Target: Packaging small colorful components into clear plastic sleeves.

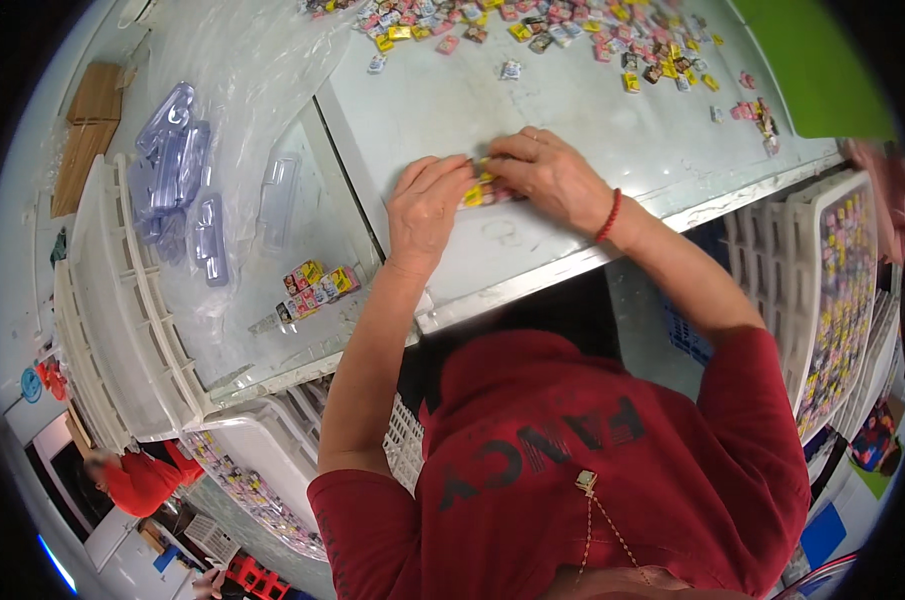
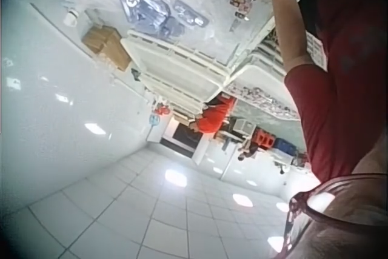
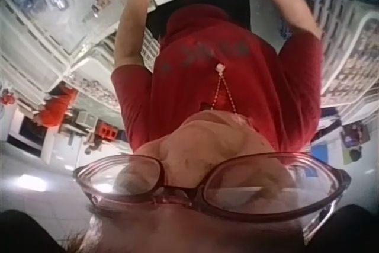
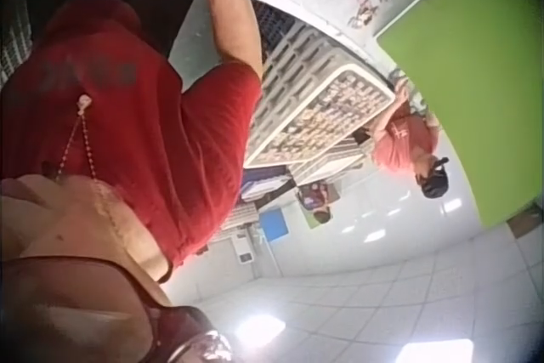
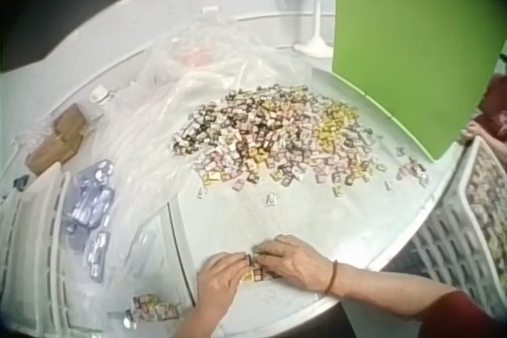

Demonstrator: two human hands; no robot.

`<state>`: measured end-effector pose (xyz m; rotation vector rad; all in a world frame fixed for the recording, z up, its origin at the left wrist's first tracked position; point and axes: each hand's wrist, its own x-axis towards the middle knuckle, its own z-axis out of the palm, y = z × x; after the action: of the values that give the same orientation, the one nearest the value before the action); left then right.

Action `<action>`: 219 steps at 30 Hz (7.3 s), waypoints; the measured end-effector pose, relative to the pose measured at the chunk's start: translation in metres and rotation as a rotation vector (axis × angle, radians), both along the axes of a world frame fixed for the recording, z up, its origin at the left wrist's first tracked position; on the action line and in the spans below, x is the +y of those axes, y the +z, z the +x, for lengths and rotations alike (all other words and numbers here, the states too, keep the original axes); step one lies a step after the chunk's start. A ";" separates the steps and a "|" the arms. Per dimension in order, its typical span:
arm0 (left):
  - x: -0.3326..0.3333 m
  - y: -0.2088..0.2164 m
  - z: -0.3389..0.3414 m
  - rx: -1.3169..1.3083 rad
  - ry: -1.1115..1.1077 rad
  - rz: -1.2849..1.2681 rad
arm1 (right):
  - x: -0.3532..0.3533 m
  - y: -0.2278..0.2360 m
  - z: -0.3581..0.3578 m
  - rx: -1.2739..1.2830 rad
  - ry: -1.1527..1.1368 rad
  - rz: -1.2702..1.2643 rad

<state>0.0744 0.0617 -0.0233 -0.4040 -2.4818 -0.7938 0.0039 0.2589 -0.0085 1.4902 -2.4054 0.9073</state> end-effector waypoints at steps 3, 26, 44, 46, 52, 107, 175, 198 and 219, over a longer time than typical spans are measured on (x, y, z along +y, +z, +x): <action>-0.003 0.007 -0.002 0.021 -0.064 -0.075 | 0.001 0.004 0.002 0.016 -0.012 0.020; -0.004 0.003 0.000 0.194 -0.084 -0.199 | 0.007 0.002 0.010 0.159 -0.038 0.068; -0.019 0.006 -0.010 -0.041 0.059 0.010 | 0.007 0.003 0.008 0.107 -0.026 0.067; -0.019 0.010 -0.010 -0.089 0.148 0.076 | 0.007 0.001 0.007 0.101 -0.026 0.051; -0.006 0.025 0.000 -0.172 0.114 0.333 | 0.015 -0.007 0.008 -0.130 -0.112 -0.154; 0.004 0.008 -0.014 0.042 -0.099 -0.056 | -0.002 -0.003 0.007 0.022 -0.238 -0.140; 0.005 0.014 0.037 -0.175 -0.032 -0.252 | 0.034 0.006 0.030 0.033 -0.291 0.095; -0.008 0.020 0.050 -0.713 0.312 0.804 | 0.040 0.006 0.014 -0.840 -0.509 -0.114; -0.005 0.015 0.042 -0.663 0.342 0.817 | -0.032 0.002 0.038 0.153 -0.058 0.003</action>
<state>0.1163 0.0567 -0.0087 0.6492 -2.3579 -1.8733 0.0422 0.2271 -0.0069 1.4271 -2.3285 0.7488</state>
